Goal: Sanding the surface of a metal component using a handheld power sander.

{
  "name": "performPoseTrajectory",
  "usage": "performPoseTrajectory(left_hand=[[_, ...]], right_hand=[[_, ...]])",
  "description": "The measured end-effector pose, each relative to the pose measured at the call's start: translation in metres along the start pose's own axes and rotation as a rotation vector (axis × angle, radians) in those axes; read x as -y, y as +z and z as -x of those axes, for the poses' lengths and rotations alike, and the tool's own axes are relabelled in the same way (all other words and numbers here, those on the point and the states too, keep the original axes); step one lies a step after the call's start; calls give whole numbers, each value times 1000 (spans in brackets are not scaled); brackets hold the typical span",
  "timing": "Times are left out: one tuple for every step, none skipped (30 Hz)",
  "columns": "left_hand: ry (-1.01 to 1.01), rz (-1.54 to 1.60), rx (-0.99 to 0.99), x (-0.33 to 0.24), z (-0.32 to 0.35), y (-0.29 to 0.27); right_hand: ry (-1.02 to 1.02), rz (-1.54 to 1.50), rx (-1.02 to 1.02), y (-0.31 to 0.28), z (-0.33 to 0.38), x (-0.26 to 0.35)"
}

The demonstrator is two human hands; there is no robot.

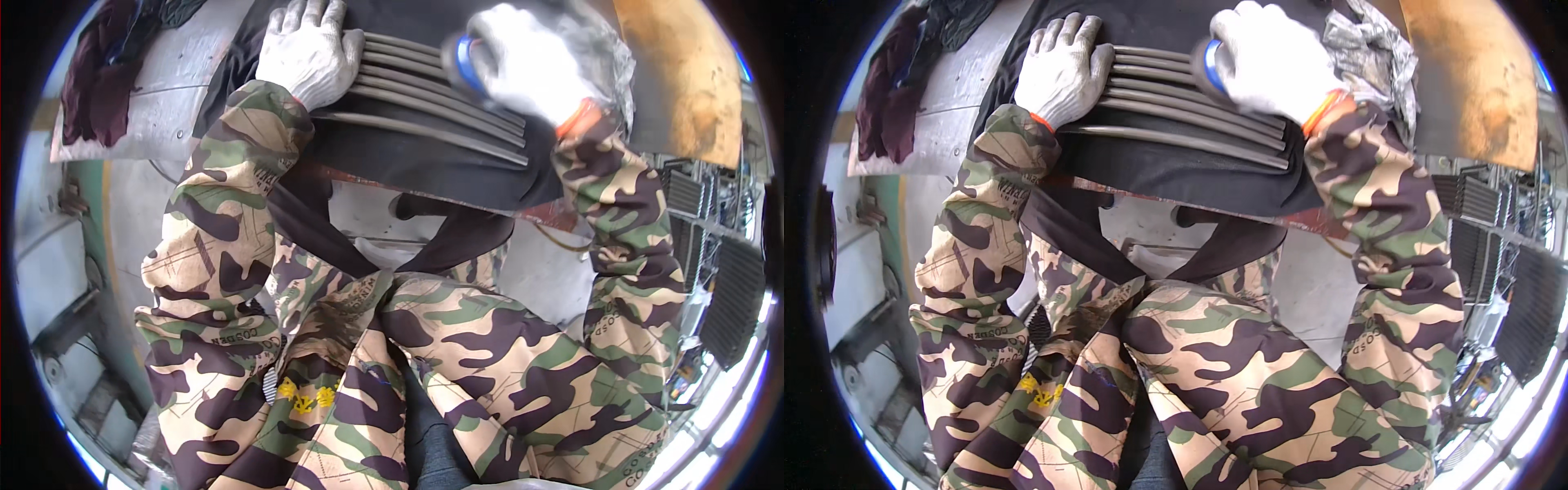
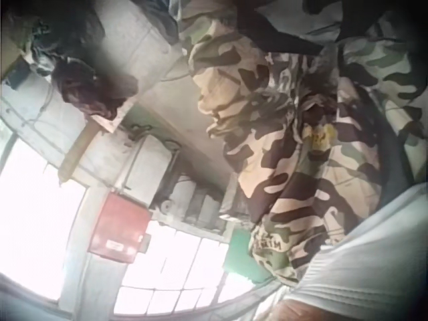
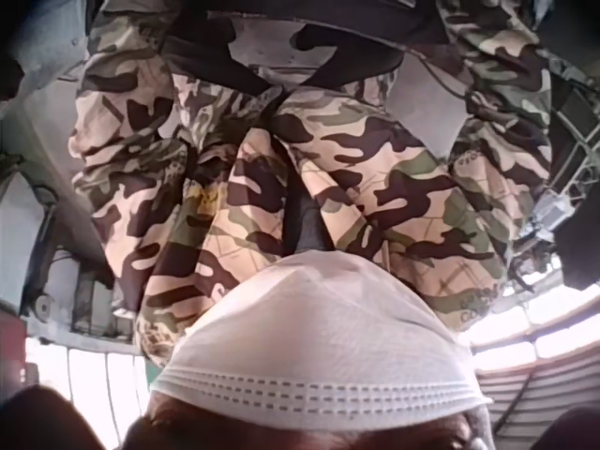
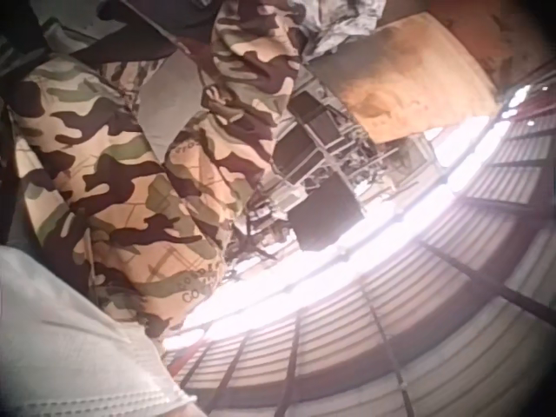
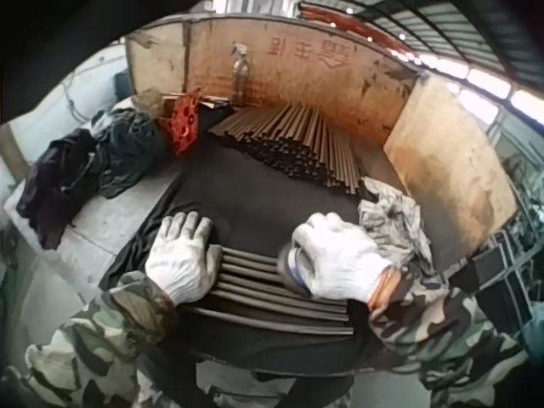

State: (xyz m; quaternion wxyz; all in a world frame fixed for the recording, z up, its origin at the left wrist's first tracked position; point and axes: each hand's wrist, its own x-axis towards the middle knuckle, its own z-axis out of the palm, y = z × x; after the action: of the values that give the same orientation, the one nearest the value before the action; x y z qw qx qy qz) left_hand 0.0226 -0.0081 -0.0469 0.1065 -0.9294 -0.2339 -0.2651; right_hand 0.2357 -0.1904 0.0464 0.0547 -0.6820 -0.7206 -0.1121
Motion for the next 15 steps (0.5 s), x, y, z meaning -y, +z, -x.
performPoseTrajectory(left_hand=[[14,9,9,-6,1,1],[7,17,15,-9,0,-4],[-19,14,12,-8,1,-7],[-31,2,36,-7,1,-10],[-40,-8,60,-7,0,-12],[-134,121,29,-12,-3,-25],[-149,129,26,-14,-2,-22],[-148,146,14,-15,-2,-20],[-151,153,0,-14,-1,-22],[-187,157,34,-14,1,-22],[-207,156,29,-14,1,-22],[-216,153,13,-17,2,-19],[-224,150,-4,-19,2,-16],[-238,252,221,-14,-2,-13],[-271,241,164,-13,-6,-10]], right_hand=[[-13,7,3,6,3,-3],[-6,-6,24,2,3,7],[-48,-28,2,0,2,13],[-68,-23,-24,4,-6,10],[-84,-19,-49,7,-15,5],[-48,-14,-15,5,-23,4],[-23,10,-5,9,-27,-2],[-26,14,-4,12,-26,-5],[-37,14,-11,13,-29,-4],[-67,4,2,8,-28,6],[-95,-5,14,1,-24,19],[-120,-40,9,1,-18,24],[-127,-39,22,2,-20,23],[-95,-29,30,5,-26,19],[-62,-19,38,8,-31,13]])
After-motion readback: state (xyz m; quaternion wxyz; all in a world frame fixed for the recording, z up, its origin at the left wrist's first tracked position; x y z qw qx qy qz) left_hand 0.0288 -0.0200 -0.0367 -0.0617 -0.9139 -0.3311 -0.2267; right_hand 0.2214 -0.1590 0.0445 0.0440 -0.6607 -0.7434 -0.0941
